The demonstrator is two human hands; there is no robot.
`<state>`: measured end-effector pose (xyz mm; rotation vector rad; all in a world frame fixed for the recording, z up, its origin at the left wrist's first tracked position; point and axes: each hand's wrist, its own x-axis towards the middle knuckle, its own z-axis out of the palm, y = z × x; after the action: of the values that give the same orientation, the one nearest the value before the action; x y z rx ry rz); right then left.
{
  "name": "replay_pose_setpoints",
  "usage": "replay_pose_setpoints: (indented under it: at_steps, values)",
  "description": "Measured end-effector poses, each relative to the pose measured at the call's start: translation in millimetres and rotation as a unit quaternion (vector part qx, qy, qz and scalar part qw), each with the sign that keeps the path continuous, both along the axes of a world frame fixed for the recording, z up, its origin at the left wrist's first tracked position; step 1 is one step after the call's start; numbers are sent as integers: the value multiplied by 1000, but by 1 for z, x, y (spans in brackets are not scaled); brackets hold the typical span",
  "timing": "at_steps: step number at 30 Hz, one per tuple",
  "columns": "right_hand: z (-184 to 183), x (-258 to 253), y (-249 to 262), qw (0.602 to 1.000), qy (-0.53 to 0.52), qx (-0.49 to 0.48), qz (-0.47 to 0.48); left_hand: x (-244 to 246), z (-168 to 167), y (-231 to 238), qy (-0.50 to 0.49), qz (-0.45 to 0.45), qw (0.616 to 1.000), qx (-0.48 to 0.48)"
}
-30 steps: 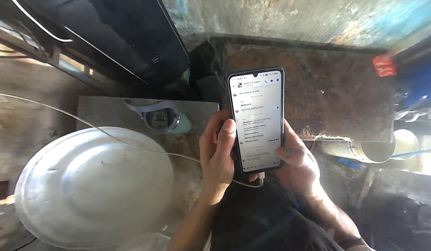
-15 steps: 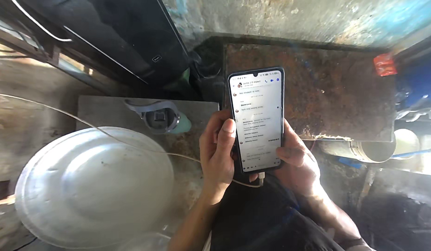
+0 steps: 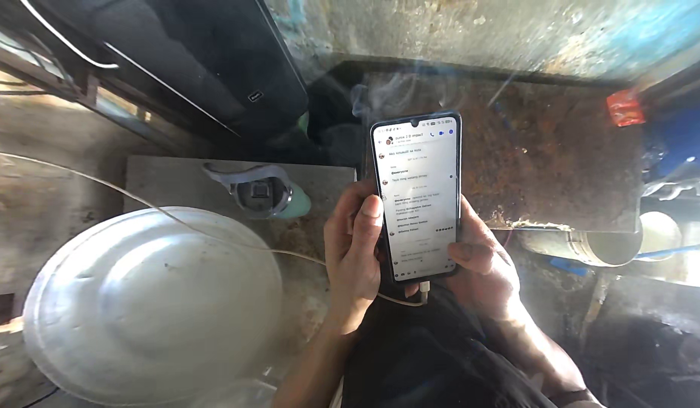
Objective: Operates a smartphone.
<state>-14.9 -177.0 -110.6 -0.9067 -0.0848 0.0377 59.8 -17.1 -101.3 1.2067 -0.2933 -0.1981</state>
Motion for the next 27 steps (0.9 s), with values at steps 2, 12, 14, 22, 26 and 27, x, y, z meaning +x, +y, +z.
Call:
replay_pose_setpoints:
  at_steps: [2, 12, 14, 22, 26, 27]
  values:
    - [3, -1, -1, 1000, 12, -7, -7, 0, 0, 0, 3, -1, 1000, -7]
    - [4, -2, -5, 998, -20, -61, -11, 0, 0, 1, -15, -4, 1000, 2]
    - [5, -1, -5, 997, -20, -68, -13, 0, 0, 0, -11, -3, 1000, -3]
    - [6, 1, -4, 997, -14, -70, -3, 0, -2, 3, 21, -10, 999, -32]
    - [-1, 0, -2, 997, -22, -67, 17, -1, -2, 3, 22, 8, 1000, -18]
    - [-2, 0, -2, 997, -21, -70, 18, -1, -2, 3, 19, 16, 1000, -1]
